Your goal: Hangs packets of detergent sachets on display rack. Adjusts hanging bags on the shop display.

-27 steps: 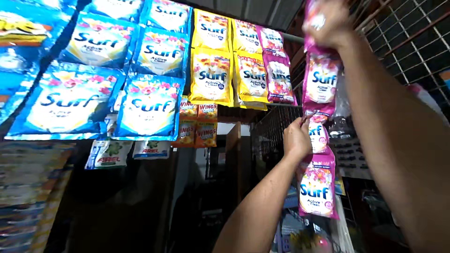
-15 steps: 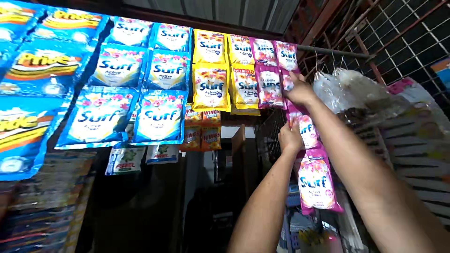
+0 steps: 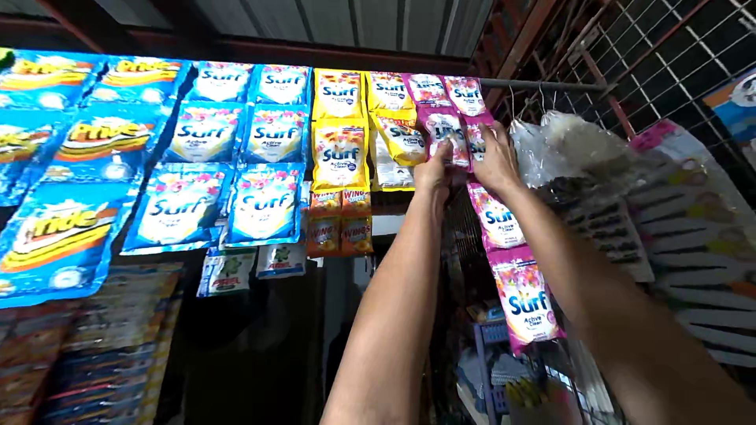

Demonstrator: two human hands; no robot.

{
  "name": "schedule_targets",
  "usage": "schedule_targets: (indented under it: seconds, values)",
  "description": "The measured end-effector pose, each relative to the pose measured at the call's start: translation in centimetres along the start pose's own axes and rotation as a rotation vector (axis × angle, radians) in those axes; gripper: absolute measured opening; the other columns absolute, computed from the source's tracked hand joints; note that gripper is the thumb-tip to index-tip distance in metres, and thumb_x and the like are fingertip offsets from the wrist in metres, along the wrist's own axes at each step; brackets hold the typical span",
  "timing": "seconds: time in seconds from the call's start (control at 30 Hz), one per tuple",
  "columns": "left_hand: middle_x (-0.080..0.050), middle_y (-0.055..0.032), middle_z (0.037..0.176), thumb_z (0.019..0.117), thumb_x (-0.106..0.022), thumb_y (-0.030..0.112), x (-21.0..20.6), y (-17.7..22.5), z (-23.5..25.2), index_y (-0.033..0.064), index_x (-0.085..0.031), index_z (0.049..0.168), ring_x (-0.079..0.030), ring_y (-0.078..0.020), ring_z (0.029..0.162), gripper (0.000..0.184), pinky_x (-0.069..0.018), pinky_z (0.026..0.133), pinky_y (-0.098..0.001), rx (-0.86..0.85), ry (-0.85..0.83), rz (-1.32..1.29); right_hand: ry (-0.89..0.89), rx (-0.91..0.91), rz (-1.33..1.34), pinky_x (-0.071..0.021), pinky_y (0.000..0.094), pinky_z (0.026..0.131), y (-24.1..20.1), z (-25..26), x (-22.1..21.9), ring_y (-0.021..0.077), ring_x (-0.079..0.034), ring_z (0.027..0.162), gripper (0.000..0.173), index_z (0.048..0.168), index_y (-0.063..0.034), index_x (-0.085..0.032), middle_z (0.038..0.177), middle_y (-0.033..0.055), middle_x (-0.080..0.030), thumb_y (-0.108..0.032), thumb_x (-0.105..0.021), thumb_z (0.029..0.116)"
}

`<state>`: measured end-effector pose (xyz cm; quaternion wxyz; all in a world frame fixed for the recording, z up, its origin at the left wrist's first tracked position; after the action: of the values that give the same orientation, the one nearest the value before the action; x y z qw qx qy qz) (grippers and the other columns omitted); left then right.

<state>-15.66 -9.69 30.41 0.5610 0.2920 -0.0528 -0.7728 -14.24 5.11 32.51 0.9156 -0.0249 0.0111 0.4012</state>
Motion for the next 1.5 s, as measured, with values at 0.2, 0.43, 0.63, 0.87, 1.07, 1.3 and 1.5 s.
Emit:
schedule_targets:
  seconds: [0.2,0.43,0.63,0.87,1.07,1.3,1.5]
  values:
    - [-0.064,-0.0098,0.118,0.1091,-0.046,0.034,-0.2,-1.4,0.1,0.0073,-0.046,0.139,-0.066,-0.018,0.103,0.04,-0.0563,0.089,-0.0331,0.046,-0.166,-0.247,-0.069,0.007,0.379,-0.0485,0.0554,0.098,-2.2,0.6,0.5,0.0344,-0.067,0.107,0.049,0.12,0.0041,-0.069,0.111,0.0235,-0.07,-0.038,-0.046,0.1095]
    - [-0.066,-0.0105,0.101,0.1002,-0.066,0.023,3.0,-3.3,-0.3,0.0007,-0.054,0.126,-0.066,-0.0145,0.083,0.036,-0.0576,0.076,-0.0283,0.051,0.063,-0.206,-0.221,-0.357,0.703,-0.0549,0.0445,0.088,-0.7,2.1,-4.6,0.0248,-0.065,0.095,0.035,0.121,0.0039,-0.066,0.111,0.0194,-0.067,-0.012,-0.077,0.0917]
    - [-0.063,-0.009,0.099,0.1042,-0.059,0.024,4.2,-3.4,-0.6,0.0009,-0.054,0.122,-0.063,-0.0124,0.08,0.03,-0.056,0.073,-0.0259,0.028,0.089,-0.189,-0.281,-0.334,0.599,-0.0511,0.0453,0.092,-0.7,1.2,-5.1,0.0261,-0.064,0.102,0.033,0.126,0.0032,-0.065,0.118,0.0205,-0.066,-0.016,-0.068,0.0994]
    - [-0.063,-0.0165,0.124,0.1047,-0.059,0.032,4.3,-4.6,-2.0,-0.0011,-0.052,0.135,-0.063,-0.0194,0.108,0.045,-0.0524,0.094,-0.0348,-0.019,0.036,0.098,-0.034,0.014,0.015,-0.0433,0.0613,0.103,-1.1,-1.8,0.8,0.0456,-0.053,0.126,0.044,0.13,-0.0001,-0.066,0.132,0.0265,-0.059,-0.022,-0.075,0.0929]
    - [-0.049,-0.0134,0.152,0.1041,-0.017,0.068,1.9,-8.7,-5.0,0.0114,-0.042,0.154,-0.05,-0.0276,0.135,0.079,-0.0431,0.108,-0.0511,0.058,-0.265,0.246,-0.218,-0.189,0.058,-0.0423,0.0648,0.106,2.2,-5.0,1.0,0.0485,-0.049,0.133,0.108,0.164,-0.0121,-0.02,0.155,0.0292,-0.039,-0.029,-0.088,0.0812]
    - [-0.066,-0.0048,0.099,0.1079,-0.031,0.057,-0.7,-10.5,-6.2,0.0097,-0.062,0.119,-0.064,-0.0112,0.087,0.058,-0.0556,0.078,-0.0344,0.095,-0.3,0.156,-0.256,-0.247,0.124,-0.0386,0.0669,0.109,4.3,-9.9,1.3,0.0477,-0.04,0.142,0.121,0.166,-0.0151,-0.01,0.163,0.0272,-0.026,-0.035,-0.09,0.0773]
    - [-0.055,-0.0216,0.136,0.1066,-0.053,0.027,0.8,-8.6,-2.9,0.0018,-0.04,0.148,-0.057,-0.0262,0.115,0.051,-0.049,0.094,-0.042,0.001,0.084,0.099,-0.246,-0.221,0.273,-0.0473,0.0625,0.102,4.6,-10.8,3.0,0.0445,-0.057,0.126,0.103,0.163,-0.012,-0.021,0.145,0.028,-0.052,-0.02,-0.086,0.0843]
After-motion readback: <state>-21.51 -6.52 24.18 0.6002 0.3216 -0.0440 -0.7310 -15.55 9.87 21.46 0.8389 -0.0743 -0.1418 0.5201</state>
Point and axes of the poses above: each hand's wrist, its own z-axis towards the middle knuckle, its own x-axis out of the back of the hand, y = z × x, the point moved 9 cm from there along z, towards the middle knuckle
